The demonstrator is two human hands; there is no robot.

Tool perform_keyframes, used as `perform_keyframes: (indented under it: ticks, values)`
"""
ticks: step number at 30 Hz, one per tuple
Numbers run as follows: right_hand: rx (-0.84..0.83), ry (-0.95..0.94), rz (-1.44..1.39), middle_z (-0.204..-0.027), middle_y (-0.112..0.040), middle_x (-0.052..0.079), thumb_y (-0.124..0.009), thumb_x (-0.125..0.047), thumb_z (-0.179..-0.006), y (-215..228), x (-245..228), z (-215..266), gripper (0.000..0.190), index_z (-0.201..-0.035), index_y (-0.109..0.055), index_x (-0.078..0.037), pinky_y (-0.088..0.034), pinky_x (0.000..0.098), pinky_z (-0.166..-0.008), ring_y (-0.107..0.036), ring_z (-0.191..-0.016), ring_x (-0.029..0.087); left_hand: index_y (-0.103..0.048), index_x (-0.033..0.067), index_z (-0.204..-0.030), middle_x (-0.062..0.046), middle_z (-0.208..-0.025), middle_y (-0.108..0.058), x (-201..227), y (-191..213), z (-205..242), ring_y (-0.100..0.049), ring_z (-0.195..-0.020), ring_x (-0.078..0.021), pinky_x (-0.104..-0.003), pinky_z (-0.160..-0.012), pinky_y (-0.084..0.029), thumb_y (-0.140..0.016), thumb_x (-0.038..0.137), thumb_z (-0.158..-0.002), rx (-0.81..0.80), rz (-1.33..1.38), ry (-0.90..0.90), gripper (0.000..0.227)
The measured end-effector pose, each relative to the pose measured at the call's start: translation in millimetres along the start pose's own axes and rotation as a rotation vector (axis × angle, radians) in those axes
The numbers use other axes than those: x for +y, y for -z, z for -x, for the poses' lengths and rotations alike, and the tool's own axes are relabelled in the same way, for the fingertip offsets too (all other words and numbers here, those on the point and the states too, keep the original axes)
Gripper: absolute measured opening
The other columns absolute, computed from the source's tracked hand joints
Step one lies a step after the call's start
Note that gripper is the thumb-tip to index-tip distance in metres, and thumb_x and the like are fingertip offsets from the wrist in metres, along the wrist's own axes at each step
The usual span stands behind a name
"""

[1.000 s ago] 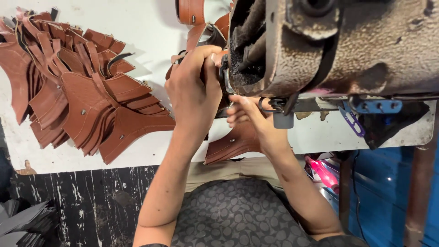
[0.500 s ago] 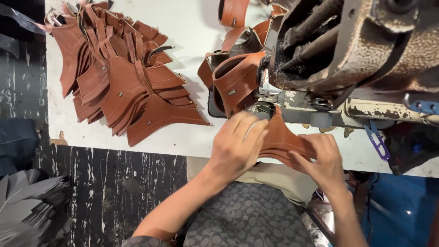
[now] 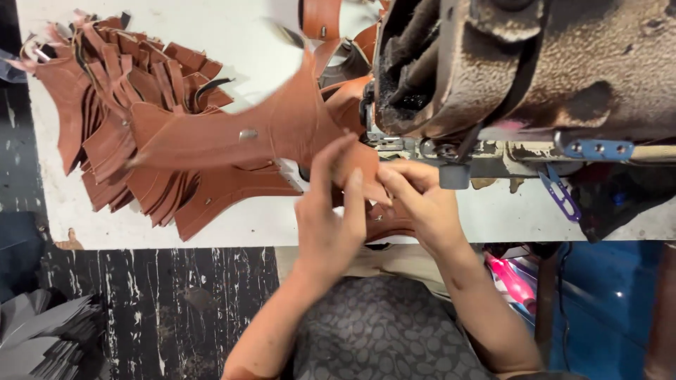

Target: Stitching together leather shoe components using an industrial sewing machine.

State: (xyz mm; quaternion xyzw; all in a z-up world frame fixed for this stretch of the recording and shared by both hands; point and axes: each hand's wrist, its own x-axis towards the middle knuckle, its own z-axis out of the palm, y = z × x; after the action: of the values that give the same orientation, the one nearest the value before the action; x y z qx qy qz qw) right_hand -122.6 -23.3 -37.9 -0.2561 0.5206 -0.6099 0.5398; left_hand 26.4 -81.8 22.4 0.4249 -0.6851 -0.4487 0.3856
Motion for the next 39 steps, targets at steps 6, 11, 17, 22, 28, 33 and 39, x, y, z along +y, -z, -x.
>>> perform_keyframes:
  ticks: [6, 11, 17, 22, 28, 33, 39]
  values:
    - [-0.001, -0.068, -0.080, -0.090, -0.071, 0.007, -0.068, -0.014, -0.103, -2, -7, -38, 0.021, -0.111, -0.074, 0.005, -0.054, 0.0288, -0.068, -0.064, -0.075, 0.014, -0.054, 0.0016, -0.135, -0.008, -0.091, -0.075, -15, -10, -45, -0.069, -0.073, -0.0106, -0.026, -0.067, -0.057, -0.054, 0.003, -0.104, -0.063, 0.127, 0.254, 0.031]
    - [0.036, -0.115, -0.063, -0.091, -0.073, 0.009, -0.069, -0.013, -0.101, 8, 1, -50, 0.021, -0.111, -0.075, 0.004, -0.057, 0.0293, -0.070, -0.067, -0.076, 0.016, -0.051, 0.0008, -0.140, -0.005, -0.089, -0.074, -35, -20, -50, -0.072, -0.082, -0.0082, -0.026, -0.079, -0.057, -0.048, 0.000, -0.109, -0.100, 0.261, 0.133, 0.031]
    - [0.064, -0.082, -0.001, -0.090, -0.075, 0.011, -0.071, -0.012, -0.101, 5, -10, -51, 0.019, -0.107, -0.076, 0.006, -0.059, 0.0312, -0.067, -0.071, -0.073, 0.019, -0.050, 0.0001, -0.135, -0.008, -0.109, -0.070, -36, -25, -68, -0.067, -0.078, -0.0082, -0.024, -0.073, -0.057, -0.047, -0.002, -0.109, -0.141, 0.455, 0.200, 0.026]
    - [0.069, -0.079, -0.031, -0.093, -0.073, 0.009, -0.069, -0.012, -0.100, 1, -34, -56, 0.020, -0.108, -0.073, 0.005, -0.059, 0.0308, -0.065, -0.070, -0.076, 0.016, -0.048, 0.0019, -0.137, -0.005, -0.104, -0.064, -43, -36, -90, -0.061, -0.081, -0.0054, -0.023, -0.074, -0.054, -0.046, -0.004, -0.111, -0.163, 0.422, 0.047, 0.027]
    - [0.052, -0.112, -0.038, -0.087, -0.073, 0.012, -0.068, -0.014, -0.100, 15, -24, -57, 0.024, -0.111, -0.072, 0.007, -0.058, 0.0315, -0.068, -0.071, -0.073, 0.020, -0.054, 0.0034, -0.135, -0.001, -0.090, -0.066, -47, -44, -118, -0.056, -0.074, -0.0031, -0.022, -0.065, -0.048, -0.049, 0.004, -0.111, -0.104, 0.255, 0.122, 0.025]
    - [0.071, -0.132, 0.006, -0.087, -0.072, 0.013, -0.065, -0.014, -0.101, 27, -21, -50, 0.026, -0.113, -0.072, 0.007, -0.058, 0.0310, -0.069, -0.070, -0.073, 0.020, -0.047, 0.0061, -0.148, -0.001, -0.079, -0.066, -19, -33, -119, -0.060, -0.069, -0.0050, -0.023, -0.063, -0.050, -0.055, 0.010, -0.108, -0.073, -0.031, 0.050, 0.041]
    - [0.118, -0.025, 0.004, -0.088, -0.074, 0.015, -0.061, -0.011, -0.102, 41, -13, -38, 0.024, -0.108, -0.071, 0.010, -0.063, 0.0329, -0.069, -0.073, -0.075, 0.020, -0.050, 0.0150, -0.149, -0.004, -0.094, -0.073, -43, 6, -131, -0.064, -0.077, -0.0168, -0.026, -0.074, -0.050, -0.041, 0.009, -0.108, 0.368, -0.980, -0.433, 0.043]
